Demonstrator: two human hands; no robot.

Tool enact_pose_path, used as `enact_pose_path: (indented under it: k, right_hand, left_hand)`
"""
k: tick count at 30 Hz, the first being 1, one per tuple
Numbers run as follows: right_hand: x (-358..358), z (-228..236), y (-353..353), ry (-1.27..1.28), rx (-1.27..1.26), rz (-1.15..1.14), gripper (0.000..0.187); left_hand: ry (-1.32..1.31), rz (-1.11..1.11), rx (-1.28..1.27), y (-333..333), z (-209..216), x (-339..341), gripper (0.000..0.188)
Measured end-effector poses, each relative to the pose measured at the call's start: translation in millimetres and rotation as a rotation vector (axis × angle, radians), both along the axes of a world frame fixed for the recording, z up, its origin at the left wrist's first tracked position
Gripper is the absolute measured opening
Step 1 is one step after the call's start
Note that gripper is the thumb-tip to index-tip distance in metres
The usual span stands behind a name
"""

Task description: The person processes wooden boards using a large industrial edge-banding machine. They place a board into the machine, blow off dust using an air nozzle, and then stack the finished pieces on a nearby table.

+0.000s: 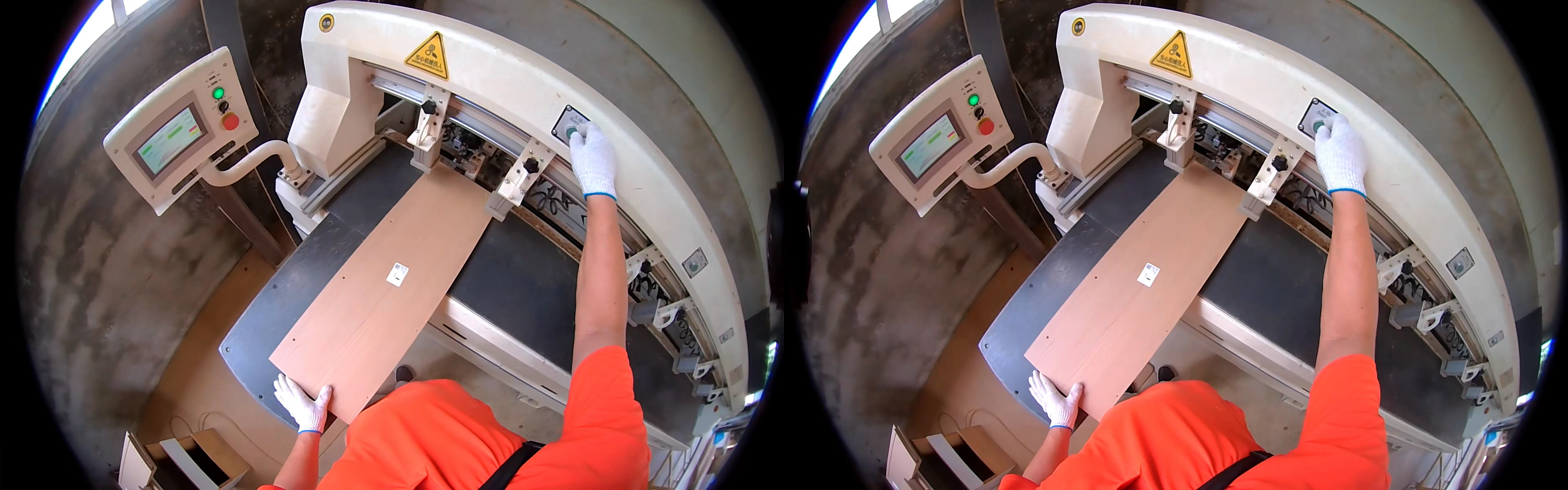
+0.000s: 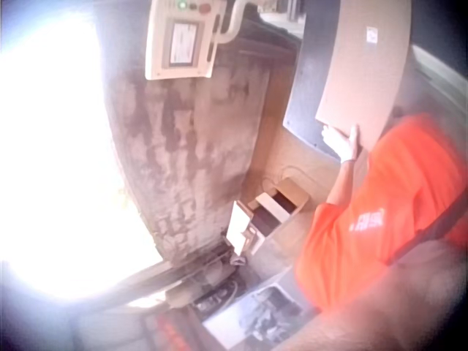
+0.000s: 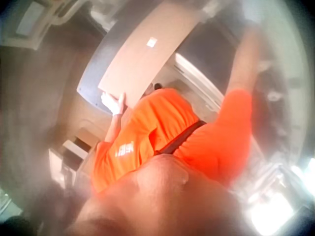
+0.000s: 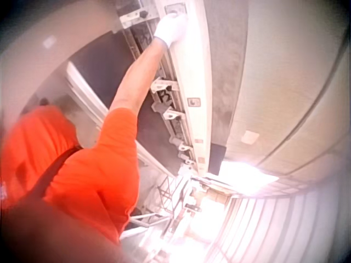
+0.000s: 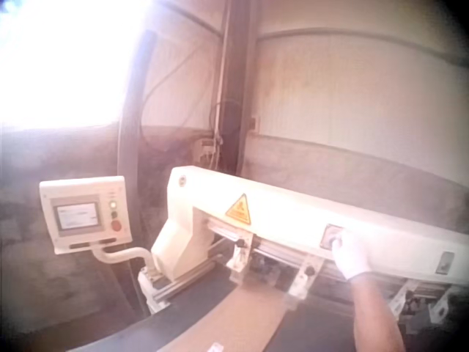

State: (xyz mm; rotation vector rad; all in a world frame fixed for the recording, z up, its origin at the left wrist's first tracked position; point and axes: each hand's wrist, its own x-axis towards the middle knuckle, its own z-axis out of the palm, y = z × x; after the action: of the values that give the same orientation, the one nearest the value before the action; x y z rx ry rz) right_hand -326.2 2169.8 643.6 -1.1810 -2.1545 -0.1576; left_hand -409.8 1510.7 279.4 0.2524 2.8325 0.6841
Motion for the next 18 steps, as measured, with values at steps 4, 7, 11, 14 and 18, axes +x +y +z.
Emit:
enact_pose_path:
  k: [4,7,11,14,18]
  right_hand:
    - [-1,-1,-2,0.01,0.0,0.002,0.028]
    - [0,-2,0,0.021,-0.001,0.012,0.028]
    - [2,-5,5,0.025,0.025,0.012,0.028]
    - [-5,-4,-3,0.005,0.04,-0.086,0.029]
    - [-11,-3,-5,-0.016,0.061,-0.1,0.031]
  left_hand:
    - [0.011,-0.001,0.0,-3,-4,0,0.121]
    - [0.007,-0.003,-0.002,-3,-6,0,0.12]
    - [0.004,-0.009,0.001,0,-3,0,0.12]
    - [0.007,-0.01,-0.006,0,-3,0,0.121]
    - [-0.002,-0.002,0.004,0,-1,0,0.121]
